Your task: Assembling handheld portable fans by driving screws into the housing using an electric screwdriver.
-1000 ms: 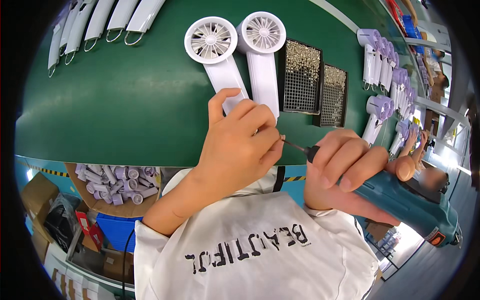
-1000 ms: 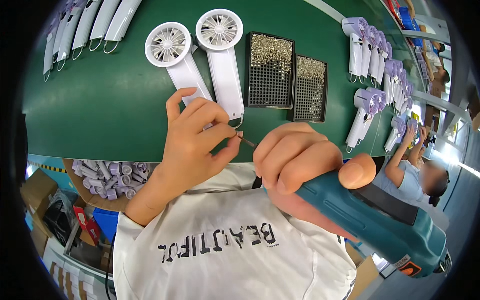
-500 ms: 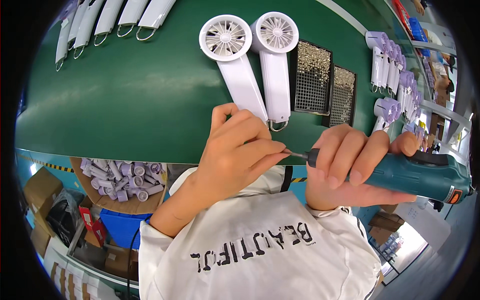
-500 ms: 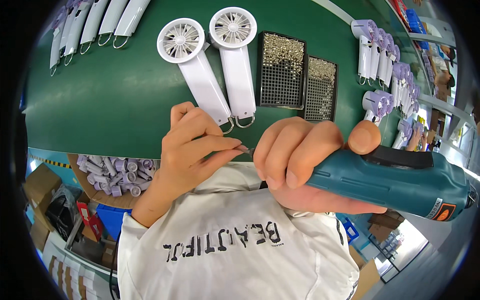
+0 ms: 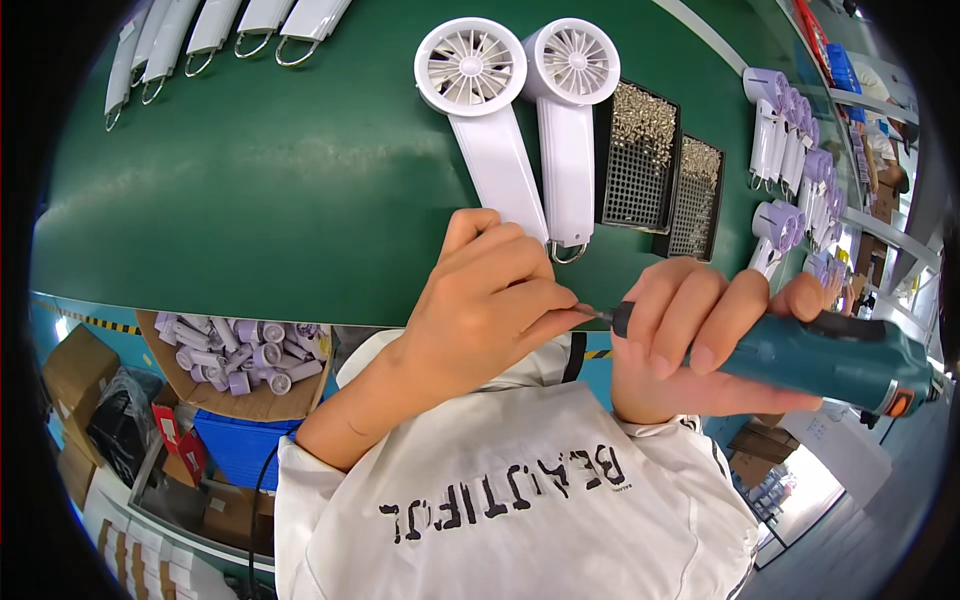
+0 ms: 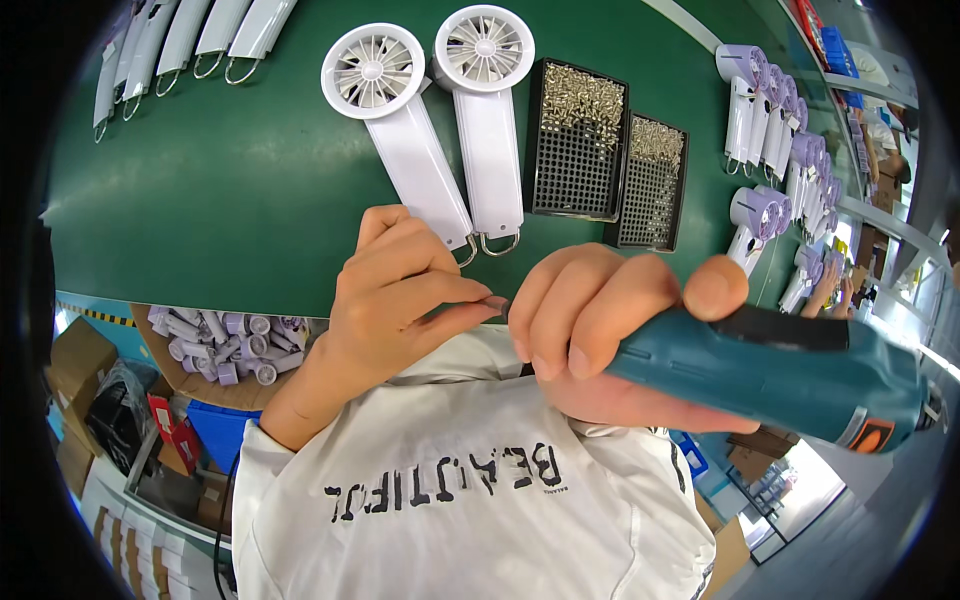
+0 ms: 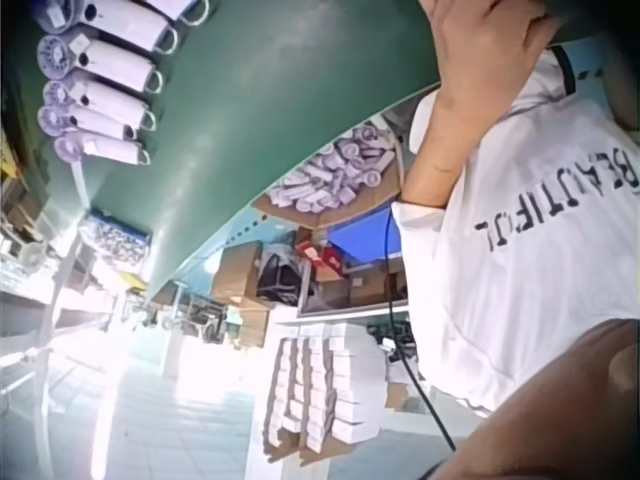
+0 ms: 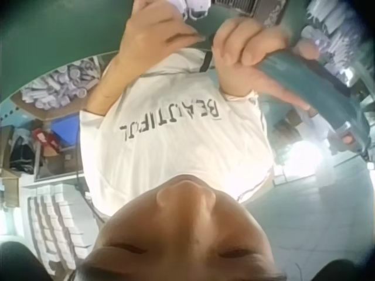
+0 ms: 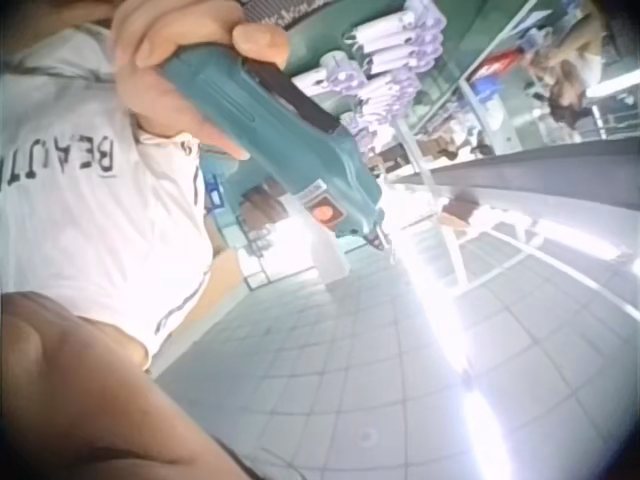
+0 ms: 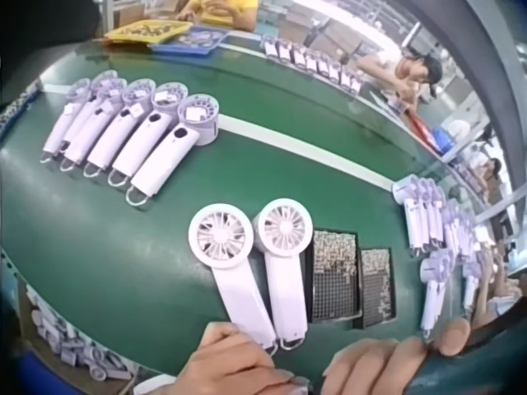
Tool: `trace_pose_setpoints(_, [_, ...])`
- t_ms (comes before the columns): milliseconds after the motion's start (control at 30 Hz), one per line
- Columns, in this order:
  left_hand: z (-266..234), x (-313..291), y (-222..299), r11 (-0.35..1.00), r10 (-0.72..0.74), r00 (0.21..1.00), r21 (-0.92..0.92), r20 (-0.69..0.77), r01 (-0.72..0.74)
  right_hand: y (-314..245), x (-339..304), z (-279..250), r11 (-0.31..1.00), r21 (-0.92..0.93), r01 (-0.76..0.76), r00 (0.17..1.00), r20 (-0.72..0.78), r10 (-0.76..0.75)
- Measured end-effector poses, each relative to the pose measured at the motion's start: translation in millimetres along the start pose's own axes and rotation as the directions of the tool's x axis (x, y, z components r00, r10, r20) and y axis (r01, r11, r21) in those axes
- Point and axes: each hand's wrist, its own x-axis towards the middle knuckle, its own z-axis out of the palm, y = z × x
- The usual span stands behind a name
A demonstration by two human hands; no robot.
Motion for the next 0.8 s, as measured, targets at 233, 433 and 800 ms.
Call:
trace_pose_setpoints(233, [0.6,3.8,7.1,0.989,-0.151,0.988,-0.009,-0.033,0.151,-3.7,5.3,2.2,0.999,0.012,0.046,0.998,-0.040,-0.045])
trace_pose_setpoints(433, [-1.2,-4.1,1.6,0.996,-0.077,0.996,-0.041,0.046,0.079,-2.3,5.3,0.4,0.999,-0.019,0.031,0.998,-0.060,-0.032])
trace_pose_setpoints(800, [-0.1,-0.8,-2.2,0.989,-0.028,1.000,0.146,0.003,0.027,1.6,3.9,-5.8,0.986,-0.136,0.092,0.963,0.265,-0.053])
